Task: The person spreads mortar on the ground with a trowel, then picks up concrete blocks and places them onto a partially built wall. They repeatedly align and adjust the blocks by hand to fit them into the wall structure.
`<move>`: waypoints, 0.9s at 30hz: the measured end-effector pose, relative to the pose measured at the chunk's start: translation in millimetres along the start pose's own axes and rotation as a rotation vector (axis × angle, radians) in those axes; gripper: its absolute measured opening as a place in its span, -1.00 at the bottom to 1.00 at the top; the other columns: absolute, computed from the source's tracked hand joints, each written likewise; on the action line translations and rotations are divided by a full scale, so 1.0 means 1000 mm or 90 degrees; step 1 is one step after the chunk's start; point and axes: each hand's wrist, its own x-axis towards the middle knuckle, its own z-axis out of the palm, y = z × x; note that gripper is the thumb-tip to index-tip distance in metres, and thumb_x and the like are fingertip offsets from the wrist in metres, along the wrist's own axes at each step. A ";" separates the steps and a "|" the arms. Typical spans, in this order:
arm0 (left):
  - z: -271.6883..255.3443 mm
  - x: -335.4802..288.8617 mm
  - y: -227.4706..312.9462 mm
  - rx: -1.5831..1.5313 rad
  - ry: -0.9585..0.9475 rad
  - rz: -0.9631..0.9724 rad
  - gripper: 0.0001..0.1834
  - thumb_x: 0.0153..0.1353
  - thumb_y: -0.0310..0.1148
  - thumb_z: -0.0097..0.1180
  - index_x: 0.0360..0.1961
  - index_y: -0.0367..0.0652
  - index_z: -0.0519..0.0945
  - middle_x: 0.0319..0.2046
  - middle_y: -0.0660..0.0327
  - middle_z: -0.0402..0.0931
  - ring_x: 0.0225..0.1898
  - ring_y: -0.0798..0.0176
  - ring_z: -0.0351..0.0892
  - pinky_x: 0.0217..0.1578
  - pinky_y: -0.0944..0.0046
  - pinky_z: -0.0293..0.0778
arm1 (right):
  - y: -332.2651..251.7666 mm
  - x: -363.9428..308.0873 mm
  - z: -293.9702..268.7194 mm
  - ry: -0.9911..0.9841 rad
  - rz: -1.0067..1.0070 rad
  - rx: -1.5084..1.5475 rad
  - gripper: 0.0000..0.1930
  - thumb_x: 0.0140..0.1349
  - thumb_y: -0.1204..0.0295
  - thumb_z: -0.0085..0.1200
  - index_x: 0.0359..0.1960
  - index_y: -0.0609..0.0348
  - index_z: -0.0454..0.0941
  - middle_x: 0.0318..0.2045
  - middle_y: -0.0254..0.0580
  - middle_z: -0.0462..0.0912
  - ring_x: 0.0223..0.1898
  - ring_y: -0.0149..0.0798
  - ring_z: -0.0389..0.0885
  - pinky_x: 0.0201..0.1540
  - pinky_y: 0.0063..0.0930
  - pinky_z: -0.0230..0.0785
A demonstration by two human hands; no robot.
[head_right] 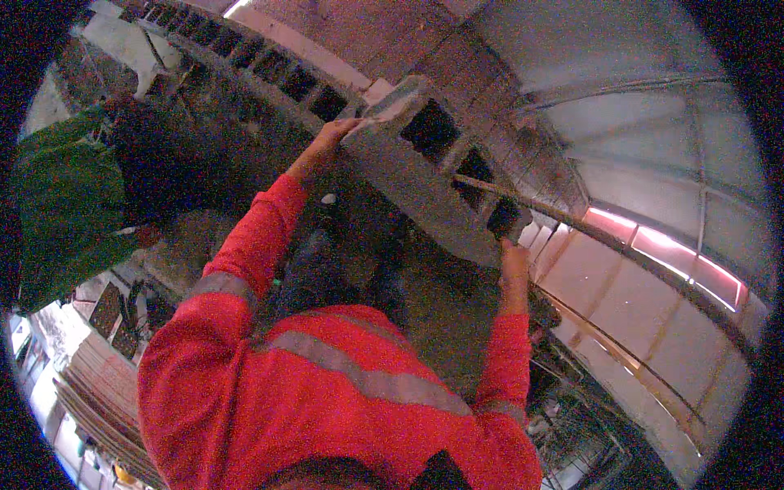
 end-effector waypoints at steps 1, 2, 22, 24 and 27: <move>-0.007 0.006 -0.013 0.112 0.020 0.083 -0.59 0.10 -0.14 0.07 -0.20 -0.29 0.58 -0.30 0.16 0.53 -0.32 0.26 0.52 -0.36 0.25 0.43 | 0.006 -0.002 0.009 0.007 0.000 0.009 -0.60 0.07 0.27 0.08 -0.22 0.43 0.52 -0.33 -0.10 0.58 -0.34 -0.25 0.50 -0.28 -0.38 0.34; -0.028 0.015 -0.026 0.231 0.046 0.176 -0.61 0.10 -0.15 0.07 -0.22 -0.29 0.58 -0.31 0.16 0.52 -0.33 0.24 0.51 -0.37 0.24 0.43 | 0.002 -0.002 0.019 0.006 -0.020 0.018 -0.60 0.05 0.28 0.11 -0.23 0.44 0.51 -0.34 -0.09 0.57 -0.35 -0.24 0.50 -0.29 -0.38 0.34; 0.003 0.024 -0.082 -0.552 0.373 -0.079 -0.60 0.17 0.09 -0.24 -0.41 0.01 0.45 -0.46 0.26 0.45 -0.38 0.15 0.39 -0.39 0.05 0.34 | 0.073 0.018 0.135 0.149 -0.214 -0.023 -0.77 0.03 0.49 0.08 -0.32 0.44 0.55 -0.35 -0.24 0.61 -0.38 -0.37 0.50 -0.26 -0.47 0.32; -0.017 0.028 -0.094 -0.512 0.375 -0.098 -0.59 0.16 0.10 -0.25 -0.42 0.01 0.45 -0.46 0.27 0.45 -0.40 0.14 0.38 -0.40 0.08 0.32 | 0.064 0.015 0.147 0.144 -0.180 0.015 -0.75 0.02 0.49 0.08 -0.30 0.46 0.54 -0.32 -0.23 0.60 -0.36 -0.37 0.49 -0.25 -0.47 0.32; -0.030 0.041 -0.108 -0.551 0.366 -0.064 -0.58 0.16 0.10 -0.26 -0.39 0.00 0.45 -0.44 0.24 0.44 -0.37 0.10 0.39 -0.33 0.08 0.32 | 0.047 0.012 0.157 0.116 -0.142 0.036 -0.74 0.01 0.50 0.08 -0.29 0.48 0.52 -0.31 -0.21 0.59 -0.35 -0.35 0.48 -0.23 -0.47 0.31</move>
